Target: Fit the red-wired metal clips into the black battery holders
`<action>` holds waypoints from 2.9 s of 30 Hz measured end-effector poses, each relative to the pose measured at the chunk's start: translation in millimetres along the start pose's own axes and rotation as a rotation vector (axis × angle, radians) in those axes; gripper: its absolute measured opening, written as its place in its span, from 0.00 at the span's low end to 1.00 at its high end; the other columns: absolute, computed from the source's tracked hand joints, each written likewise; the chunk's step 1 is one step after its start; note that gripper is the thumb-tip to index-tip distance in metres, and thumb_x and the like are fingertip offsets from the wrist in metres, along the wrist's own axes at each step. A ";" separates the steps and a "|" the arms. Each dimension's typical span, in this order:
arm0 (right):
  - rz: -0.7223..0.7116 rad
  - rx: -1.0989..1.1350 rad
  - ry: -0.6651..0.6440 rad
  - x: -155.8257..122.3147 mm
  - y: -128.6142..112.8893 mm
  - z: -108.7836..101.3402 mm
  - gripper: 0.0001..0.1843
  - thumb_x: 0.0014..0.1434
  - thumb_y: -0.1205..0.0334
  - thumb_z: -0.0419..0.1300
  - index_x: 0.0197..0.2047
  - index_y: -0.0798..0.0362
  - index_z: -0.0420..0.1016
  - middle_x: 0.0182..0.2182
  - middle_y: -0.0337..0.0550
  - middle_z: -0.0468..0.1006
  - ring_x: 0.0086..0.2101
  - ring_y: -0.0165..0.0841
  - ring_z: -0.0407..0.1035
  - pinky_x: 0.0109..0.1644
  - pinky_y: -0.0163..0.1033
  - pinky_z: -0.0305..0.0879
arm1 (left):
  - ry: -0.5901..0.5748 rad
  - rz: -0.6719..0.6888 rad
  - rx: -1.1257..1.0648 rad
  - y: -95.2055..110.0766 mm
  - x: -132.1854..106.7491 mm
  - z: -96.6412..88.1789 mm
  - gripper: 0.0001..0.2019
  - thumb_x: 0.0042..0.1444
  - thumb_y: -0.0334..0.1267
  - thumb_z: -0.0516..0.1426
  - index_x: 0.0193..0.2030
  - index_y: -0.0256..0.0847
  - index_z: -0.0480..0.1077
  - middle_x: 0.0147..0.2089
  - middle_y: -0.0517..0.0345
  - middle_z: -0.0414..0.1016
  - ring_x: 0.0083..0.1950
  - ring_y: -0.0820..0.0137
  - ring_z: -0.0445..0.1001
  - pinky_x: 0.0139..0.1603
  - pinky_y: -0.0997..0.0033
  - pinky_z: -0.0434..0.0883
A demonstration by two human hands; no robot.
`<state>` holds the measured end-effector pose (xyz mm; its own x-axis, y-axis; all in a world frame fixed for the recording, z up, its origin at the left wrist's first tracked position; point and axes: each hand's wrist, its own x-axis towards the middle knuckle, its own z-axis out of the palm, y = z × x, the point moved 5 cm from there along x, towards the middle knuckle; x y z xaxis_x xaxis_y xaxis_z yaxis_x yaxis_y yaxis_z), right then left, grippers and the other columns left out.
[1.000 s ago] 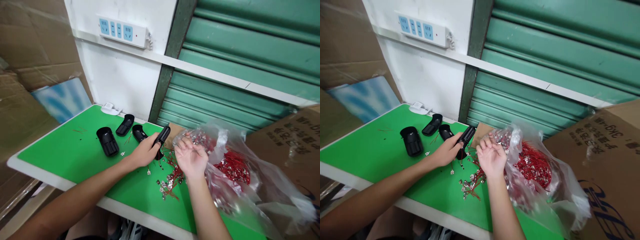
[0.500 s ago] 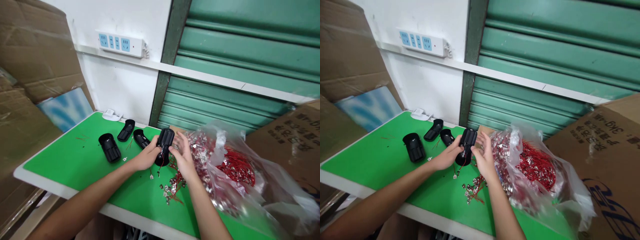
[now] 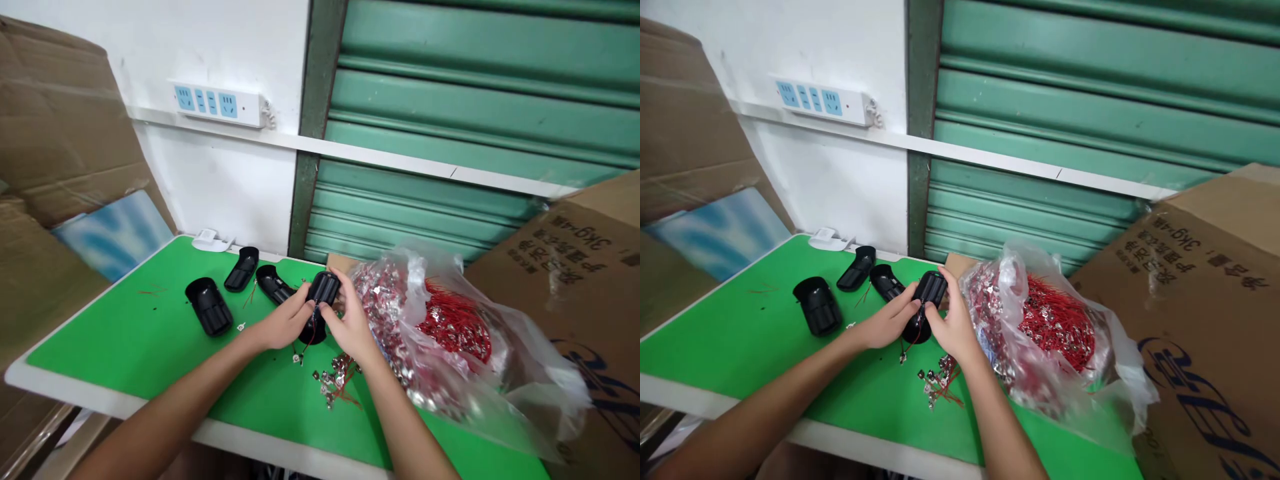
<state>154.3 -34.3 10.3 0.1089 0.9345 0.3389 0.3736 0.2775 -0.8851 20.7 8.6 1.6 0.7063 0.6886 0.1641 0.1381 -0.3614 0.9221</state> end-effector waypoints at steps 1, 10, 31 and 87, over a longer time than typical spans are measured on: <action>0.005 0.002 -0.001 -0.1 -0.3 0.2 0.35 0.61 0.64 0.58 0.71 0.47 0.58 0.65 0.51 0.69 0.59 0.43 0.71 0.63 0.53 0.70 | -0.005 0.007 0.012 -0.1 -0.1 -0.3 0.20 0.71 0.47 0.42 0.57 0.35 0.62 0.53 0.45 0.69 0.57 0.61 0.68 0.70 0.56 0.63; 0.007 0.049 -0.021 -1.7 -1.0 3.6 0.38 0.61 0.65 0.59 0.73 0.47 0.55 0.67 0.52 0.66 0.62 0.43 0.68 0.62 0.50 0.71 | -0.032 0.027 0.043 1.1 0.1 -0.1 0.18 0.70 0.43 0.42 0.59 0.35 0.59 0.54 0.44 0.67 0.57 0.61 0.68 0.69 0.55 0.64; 0.000 0.028 -0.011 -6.4 1.9 16.0 0.37 0.67 0.63 0.55 0.75 0.46 0.47 0.72 0.50 0.58 0.67 0.42 0.60 0.73 0.55 0.58 | 0.010 0.064 0.030 3.2 -0.8 0.7 0.13 0.71 0.41 0.41 0.53 0.36 0.58 0.47 0.49 0.66 0.49 0.64 0.67 0.58 0.60 0.70; 0.226 -0.622 -0.467 -0.9 17.3 -24.5 0.05 0.54 0.61 0.66 0.34 0.52 0.79 0.28 0.39 0.77 0.30 0.33 0.69 0.35 0.37 0.60 | 0.408 -0.423 -0.830 -32.8 12.7 -30.7 0.23 0.62 0.51 0.57 0.54 0.35 0.74 0.40 0.53 0.82 0.41 0.63 0.80 0.42 0.70 0.73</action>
<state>183.2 -35.9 2.5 -0.1015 0.9880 -0.1168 0.8473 0.0243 -0.5306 3.9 48.6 -15.8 0.3988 0.8770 -0.2681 -0.3135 0.4051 0.8588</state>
